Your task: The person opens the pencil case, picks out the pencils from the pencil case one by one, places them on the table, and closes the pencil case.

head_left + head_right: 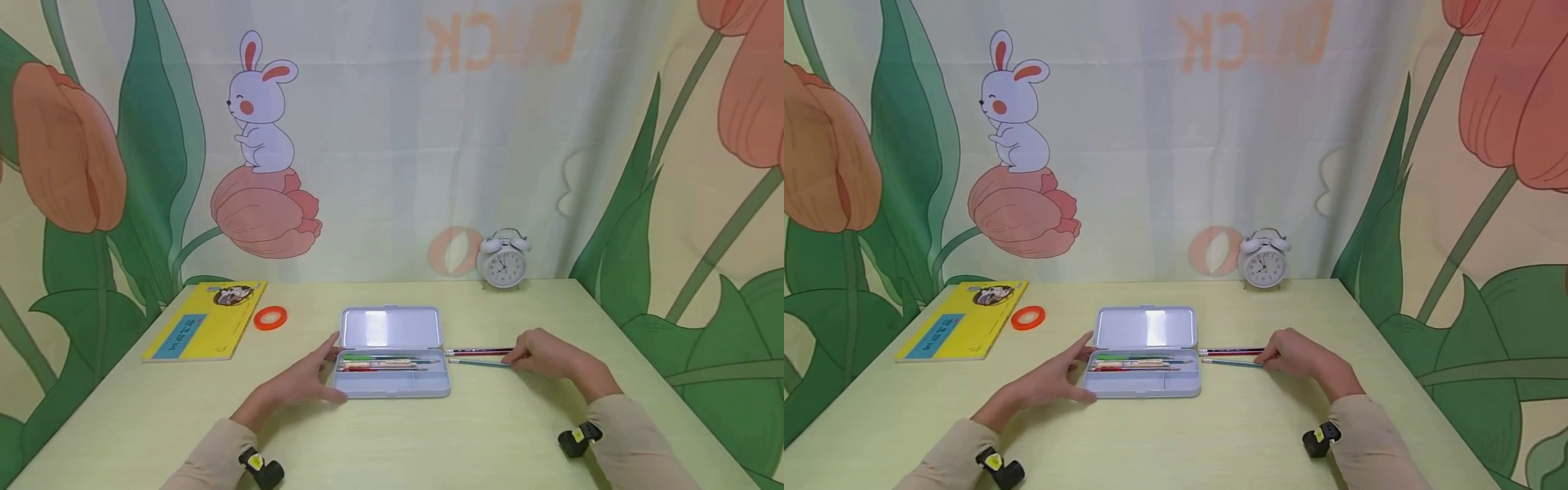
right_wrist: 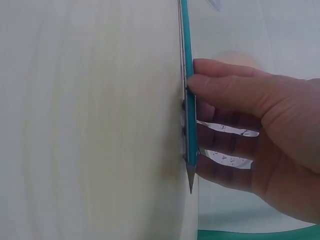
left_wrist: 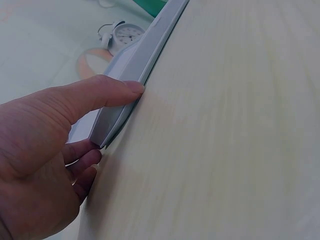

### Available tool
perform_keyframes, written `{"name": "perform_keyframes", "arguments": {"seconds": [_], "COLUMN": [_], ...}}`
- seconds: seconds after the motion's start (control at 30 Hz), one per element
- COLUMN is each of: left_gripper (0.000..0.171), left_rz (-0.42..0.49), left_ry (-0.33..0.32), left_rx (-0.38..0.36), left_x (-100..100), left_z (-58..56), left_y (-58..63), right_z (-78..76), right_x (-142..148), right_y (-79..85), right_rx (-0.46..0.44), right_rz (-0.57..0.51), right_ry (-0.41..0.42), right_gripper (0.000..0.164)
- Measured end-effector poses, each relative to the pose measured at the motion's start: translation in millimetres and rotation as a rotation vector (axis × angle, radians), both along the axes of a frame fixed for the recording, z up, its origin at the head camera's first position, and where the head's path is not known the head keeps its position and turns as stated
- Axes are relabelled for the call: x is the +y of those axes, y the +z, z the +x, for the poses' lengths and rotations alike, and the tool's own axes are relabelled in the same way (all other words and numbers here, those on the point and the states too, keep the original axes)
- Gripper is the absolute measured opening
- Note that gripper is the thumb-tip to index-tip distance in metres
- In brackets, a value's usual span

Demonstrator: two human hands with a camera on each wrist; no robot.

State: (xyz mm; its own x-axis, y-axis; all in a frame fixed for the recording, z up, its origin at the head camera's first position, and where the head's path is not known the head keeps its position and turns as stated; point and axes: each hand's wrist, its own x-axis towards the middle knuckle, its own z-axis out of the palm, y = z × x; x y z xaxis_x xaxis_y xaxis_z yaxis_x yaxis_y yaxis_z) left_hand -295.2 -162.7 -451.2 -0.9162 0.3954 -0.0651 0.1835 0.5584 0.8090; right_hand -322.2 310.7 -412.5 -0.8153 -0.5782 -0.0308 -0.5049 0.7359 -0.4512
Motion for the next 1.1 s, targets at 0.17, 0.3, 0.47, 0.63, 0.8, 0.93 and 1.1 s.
{"name": "perform_keyframes", "arguments": {"seconds": [0.17, 0.3, 0.47, 0.63, 0.8, 0.93, 1.1], "left_gripper": [0.119, 0.119, 0.119, 0.119, 0.118, 0.117, 0.116], "left_rz": [-0.008, -0.003, -0.008, -0.012, 0.004, 0.024, 0.035], "left_ry": [0.004, -0.003, -0.001, 0.003, -0.006, -0.017, -0.021], "left_rx": [0.007, 0.006, -0.005, -0.002, -0.008, -0.01, -0.014], "left_x": [-0.9, -1.3, -1.2, -0.4, -0.6, -1.1, -0.7], "left_z": [0.4, 0.3, 0.1, -0.6, -1.2, -1.1, -1.2], "left_y": [0.3, -1.3, -2.0, -0.4, -0.6, -1.6, -1.7], "right_z": [-2.6, -5.8, -10.1, -14.5, -17.4, -17.8, -15.8], "right_x": [-4.7, -6.3, -9.7, -12.2, -13.6, -14.4, -14.4], "right_y": [-0.5, -2.6, -3.5, -3.4, -2.5, -1.5, -0.1], "right_rx": [0.0, 0.007, 0.027, 0.074, 0.077, 0.074, 0.097], "right_rz": [-0.009, 0.004, 0.049, 0.082, 0.1, 0.105, 0.117], "right_ry": [-0.004, -0.027, -0.072, -0.091, -0.11, -0.115, -0.102], "right_gripper": [0.014, 0.014, 0.011, 0.006, 0.007, 0.01, 0.01]}}
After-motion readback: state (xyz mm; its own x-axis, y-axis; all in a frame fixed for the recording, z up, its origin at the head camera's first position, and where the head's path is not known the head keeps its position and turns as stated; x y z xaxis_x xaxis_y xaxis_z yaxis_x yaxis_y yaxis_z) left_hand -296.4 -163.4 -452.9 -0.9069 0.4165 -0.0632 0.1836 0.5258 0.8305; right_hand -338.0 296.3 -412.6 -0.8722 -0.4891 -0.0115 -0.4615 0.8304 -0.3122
